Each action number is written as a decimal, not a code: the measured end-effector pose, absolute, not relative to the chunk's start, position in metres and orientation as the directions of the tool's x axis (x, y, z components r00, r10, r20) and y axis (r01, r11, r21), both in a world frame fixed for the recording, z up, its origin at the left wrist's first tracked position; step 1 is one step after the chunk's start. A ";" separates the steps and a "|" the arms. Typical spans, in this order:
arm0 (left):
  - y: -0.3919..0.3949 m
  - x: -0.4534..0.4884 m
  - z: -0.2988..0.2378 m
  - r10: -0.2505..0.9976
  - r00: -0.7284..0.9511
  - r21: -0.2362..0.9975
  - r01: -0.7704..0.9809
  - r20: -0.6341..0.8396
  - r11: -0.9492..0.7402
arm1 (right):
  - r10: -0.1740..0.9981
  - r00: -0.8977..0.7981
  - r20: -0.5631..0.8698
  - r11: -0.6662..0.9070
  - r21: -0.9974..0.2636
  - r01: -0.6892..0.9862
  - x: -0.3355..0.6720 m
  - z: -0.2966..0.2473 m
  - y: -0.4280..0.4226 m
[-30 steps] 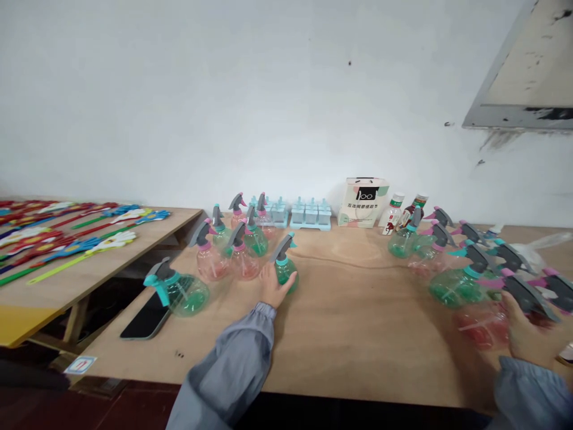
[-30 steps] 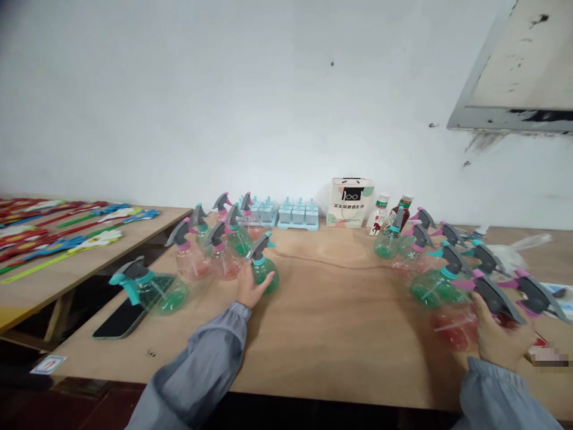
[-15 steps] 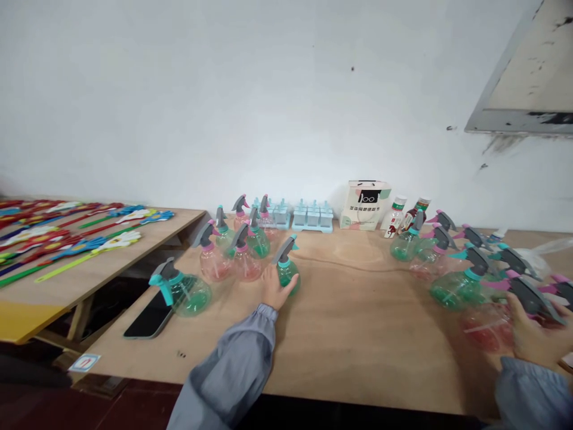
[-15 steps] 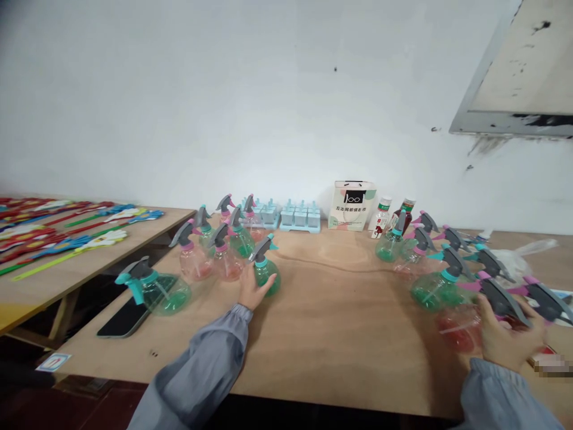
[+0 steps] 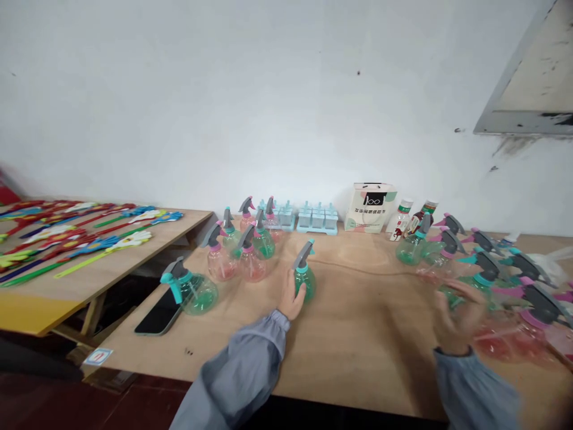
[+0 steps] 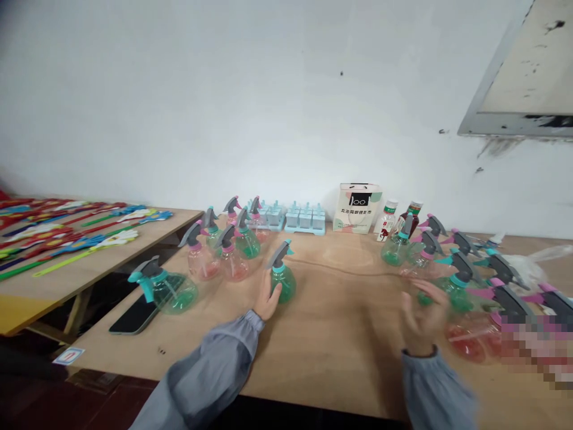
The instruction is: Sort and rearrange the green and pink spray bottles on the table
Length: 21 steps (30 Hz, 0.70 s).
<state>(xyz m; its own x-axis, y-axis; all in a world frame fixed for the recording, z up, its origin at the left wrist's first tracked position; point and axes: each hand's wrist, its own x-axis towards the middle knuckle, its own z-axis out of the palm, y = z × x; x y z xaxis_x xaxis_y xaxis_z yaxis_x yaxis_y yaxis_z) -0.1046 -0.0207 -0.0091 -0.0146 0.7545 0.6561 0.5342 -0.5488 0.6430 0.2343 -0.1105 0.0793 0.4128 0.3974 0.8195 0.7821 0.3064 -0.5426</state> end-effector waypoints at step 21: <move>-0.014 -0.154 0.036 0.333 -0.421 0.535 0.709 0.844 -0.459 | 0.886 -0.095 0.454 0.464 -0.875 0.137 0.057 0.073 0.005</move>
<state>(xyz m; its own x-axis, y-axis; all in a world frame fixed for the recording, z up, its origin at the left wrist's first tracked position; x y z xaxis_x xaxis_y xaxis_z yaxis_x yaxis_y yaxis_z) -0.1535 -0.0139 0.0365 -0.4209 0.3326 0.8440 0.7095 -0.4591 0.5347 0.0569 0.0046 0.0731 -0.0950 0.8857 0.4544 0.1370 0.4638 -0.8753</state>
